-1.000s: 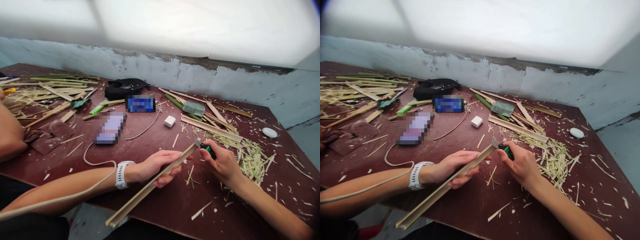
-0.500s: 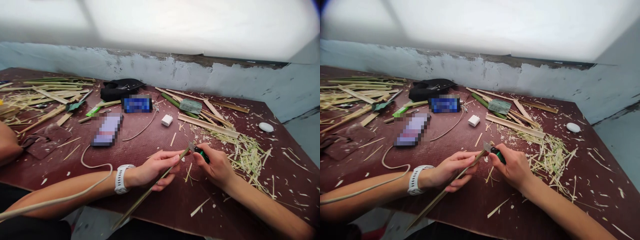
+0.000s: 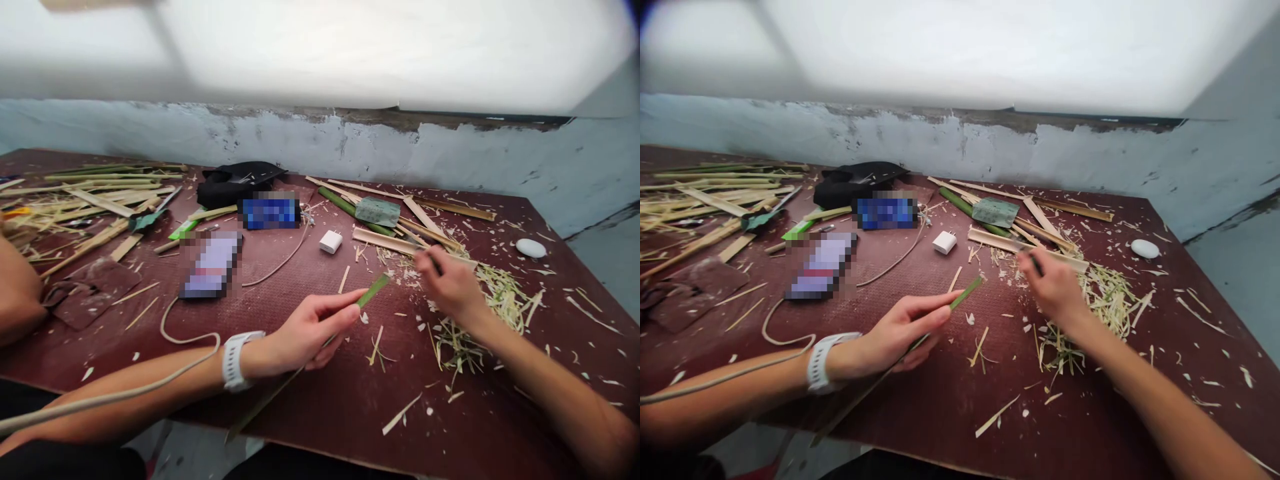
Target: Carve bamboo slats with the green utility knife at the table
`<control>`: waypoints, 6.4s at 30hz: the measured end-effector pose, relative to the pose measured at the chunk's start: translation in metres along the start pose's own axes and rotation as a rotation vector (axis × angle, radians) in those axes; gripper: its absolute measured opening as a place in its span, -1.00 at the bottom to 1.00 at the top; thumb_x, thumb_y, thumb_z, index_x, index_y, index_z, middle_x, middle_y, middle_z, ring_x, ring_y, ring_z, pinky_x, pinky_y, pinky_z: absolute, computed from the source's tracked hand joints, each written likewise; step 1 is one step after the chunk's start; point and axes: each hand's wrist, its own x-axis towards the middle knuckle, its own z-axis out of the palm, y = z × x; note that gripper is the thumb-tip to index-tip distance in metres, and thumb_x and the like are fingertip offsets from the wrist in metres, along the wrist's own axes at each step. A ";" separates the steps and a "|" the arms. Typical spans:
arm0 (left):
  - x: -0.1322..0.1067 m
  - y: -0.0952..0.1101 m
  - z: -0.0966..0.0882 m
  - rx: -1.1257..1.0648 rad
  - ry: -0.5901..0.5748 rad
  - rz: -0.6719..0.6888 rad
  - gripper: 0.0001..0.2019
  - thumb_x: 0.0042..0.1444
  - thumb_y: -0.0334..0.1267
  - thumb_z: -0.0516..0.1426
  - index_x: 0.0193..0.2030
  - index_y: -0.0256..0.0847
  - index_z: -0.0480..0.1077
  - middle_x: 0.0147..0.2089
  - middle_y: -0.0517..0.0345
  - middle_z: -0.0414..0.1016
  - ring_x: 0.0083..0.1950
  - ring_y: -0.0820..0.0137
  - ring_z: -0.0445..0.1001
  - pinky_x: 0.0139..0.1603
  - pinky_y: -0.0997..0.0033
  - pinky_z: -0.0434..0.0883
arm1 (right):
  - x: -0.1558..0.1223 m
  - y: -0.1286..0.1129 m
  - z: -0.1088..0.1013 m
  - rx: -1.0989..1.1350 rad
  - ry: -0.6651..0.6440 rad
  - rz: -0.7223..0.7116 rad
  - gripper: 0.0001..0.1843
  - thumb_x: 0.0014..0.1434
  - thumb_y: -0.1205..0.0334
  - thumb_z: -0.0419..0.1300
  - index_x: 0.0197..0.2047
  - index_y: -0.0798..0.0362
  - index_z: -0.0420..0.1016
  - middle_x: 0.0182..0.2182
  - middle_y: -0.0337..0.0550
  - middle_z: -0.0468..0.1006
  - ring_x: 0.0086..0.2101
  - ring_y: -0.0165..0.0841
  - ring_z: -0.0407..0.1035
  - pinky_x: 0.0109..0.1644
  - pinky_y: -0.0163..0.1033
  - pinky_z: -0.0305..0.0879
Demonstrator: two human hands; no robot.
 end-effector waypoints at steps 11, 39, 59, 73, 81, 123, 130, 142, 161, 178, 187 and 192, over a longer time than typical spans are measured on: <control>-0.005 0.002 -0.009 -0.021 -0.085 -0.070 -0.44 0.35 0.01 0.14 0.42 -0.10 0.25 -0.49 0.40 0.08 -0.68 0.68 -0.03 -0.78 0.72 0.05 | -0.029 -0.049 0.004 0.193 -0.059 -0.246 -0.64 0.44 -0.03 0.04 -0.21 0.07 0.44 -0.59 -0.33 0.40 -0.64 -0.49 0.28 -0.53 -0.35 0.13; 0.022 0.008 -0.006 0.055 -0.099 -0.143 -0.67 0.41 0.09 0.01 -0.06 -0.16 0.29 -0.41 0.37 0.17 -0.67 0.69 0.00 -0.76 0.74 0.05 | -0.002 -0.006 0.016 -0.258 -0.021 -0.471 -0.59 0.39 -0.08 0.07 -0.32 0.04 0.47 -0.54 -0.20 0.52 -0.59 -0.40 0.28 -0.51 -0.24 -0.05; 0.004 0.021 -0.017 0.463 -0.182 -0.136 -0.65 0.43 0.08 -0.02 -0.05 -0.20 0.26 -0.55 0.37 0.32 -0.71 0.61 0.22 -0.75 0.71 0.12 | -0.009 -0.010 -0.006 -0.374 -0.088 -0.450 -0.50 0.32 -0.21 0.10 -0.47 0.01 0.35 -0.61 -0.20 0.42 -0.62 -0.40 0.23 -0.50 -0.22 -0.09; 0.005 0.010 -0.020 0.438 -0.144 -0.122 -0.64 0.41 0.11 -0.01 -0.12 -0.18 0.25 -0.55 0.37 0.32 -0.71 0.60 0.21 -0.75 0.71 0.12 | -0.014 -0.020 -0.008 -0.073 -0.145 -0.294 -0.52 0.39 -0.14 0.02 -0.47 -0.02 0.20 -0.69 -0.33 0.25 -0.69 -0.44 0.19 -0.55 -0.26 -0.03; -0.001 0.016 -0.017 0.454 -0.166 -0.122 -0.61 0.43 0.09 -0.03 0.07 -0.22 0.28 -0.54 0.37 0.31 -0.70 0.62 0.18 -0.73 0.70 0.11 | -0.024 -0.037 0.000 -0.087 -0.130 -0.327 -0.53 0.37 -0.16 0.06 -0.45 -0.02 0.25 -0.67 -0.30 0.33 -0.67 -0.41 0.26 -0.53 -0.25 -0.04; 0.010 0.012 -0.017 0.344 -0.064 -0.103 -0.63 0.39 0.06 0.07 0.04 -0.23 0.33 -0.61 0.42 0.28 -0.78 0.63 0.11 -0.83 0.71 0.07 | -0.011 -0.023 0.012 -0.326 -0.079 -0.239 -0.41 0.36 -0.30 -0.02 -0.43 0.03 0.36 -0.66 -0.16 0.46 -0.63 -0.34 0.32 -0.48 -0.26 -0.15; 0.008 0.012 -0.023 0.371 -0.082 -0.091 -0.58 0.39 0.08 0.05 0.14 -0.23 0.34 -0.62 0.40 0.30 -0.78 0.62 0.12 -0.81 0.72 0.05 | -0.014 -0.030 0.012 -0.274 -0.070 -0.225 -0.40 0.38 -0.28 -0.04 -0.47 0.02 0.32 -0.68 -0.18 0.43 -0.65 -0.36 0.30 -0.47 -0.27 -0.13; 0.005 0.008 -0.022 0.514 -0.099 -0.062 -0.56 0.42 0.06 0.02 0.21 -0.23 0.32 -0.54 0.30 0.43 -0.72 0.61 0.24 -0.75 0.72 0.12 | -0.023 -0.040 0.013 -0.280 -0.062 -0.261 -0.44 0.37 -0.24 0.01 -0.44 0.03 0.36 -0.66 -0.20 0.45 -0.64 -0.36 0.34 -0.50 -0.26 -0.12; 0.005 -0.001 -0.021 0.289 -0.169 -0.147 -0.48 0.40 0.10 0.04 0.31 -0.22 0.30 -0.46 0.26 0.43 -0.67 0.63 0.20 -0.71 0.72 0.09 | -0.018 -0.029 0.002 -0.052 -0.229 -0.162 -0.48 0.38 -0.22 -0.02 -0.44 -0.02 0.25 -0.67 -0.30 0.31 -0.64 -0.38 0.28 -0.49 -0.26 0.00; 0.000 -0.012 -0.010 0.079 -0.205 -0.131 -0.32 0.41 0.11 0.03 0.55 -0.03 -0.06 -0.52 0.43 0.11 -0.63 0.60 0.17 -0.64 0.66 0.20 | -0.024 -0.033 0.008 -0.155 -0.109 -0.248 -0.49 0.39 -0.20 0.02 -0.43 0.01 0.32 -0.65 -0.24 0.44 -0.63 -0.37 0.36 -0.48 -0.27 -0.08; 0.009 -0.009 -0.015 0.042 -0.119 -0.144 -0.37 0.34 0.15 0.10 0.42 -0.13 0.15 -0.53 0.44 0.18 -0.70 0.62 0.14 -0.76 0.71 0.12 | -0.008 -0.011 0.019 -0.328 -0.093 -0.223 -0.43 0.36 -0.28 0.00 -0.43 0.02 0.38 -0.65 -0.18 0.46 -0.63 -0.33 0.33 -0.45 -0.27 -0.14; 0.010 -0.008 -0.016 0.243 -0.065 -0.047 -0.36 0.39 0.09 0.06 0.48 -0.13 0.08 -0.56 0.42 0.25 -0.71 0.61 0.16 -0.76 0.72 0.15 | -0.009 -0.013 0.022 -0.325 -0.099 -0.198 -0.41 0.35 -0.31 -0.02 -0.44 0.01 0.37 -0.65 -0.19 0.45 -0.62 -0.33 0.31 -0.44 -0.28 -0.14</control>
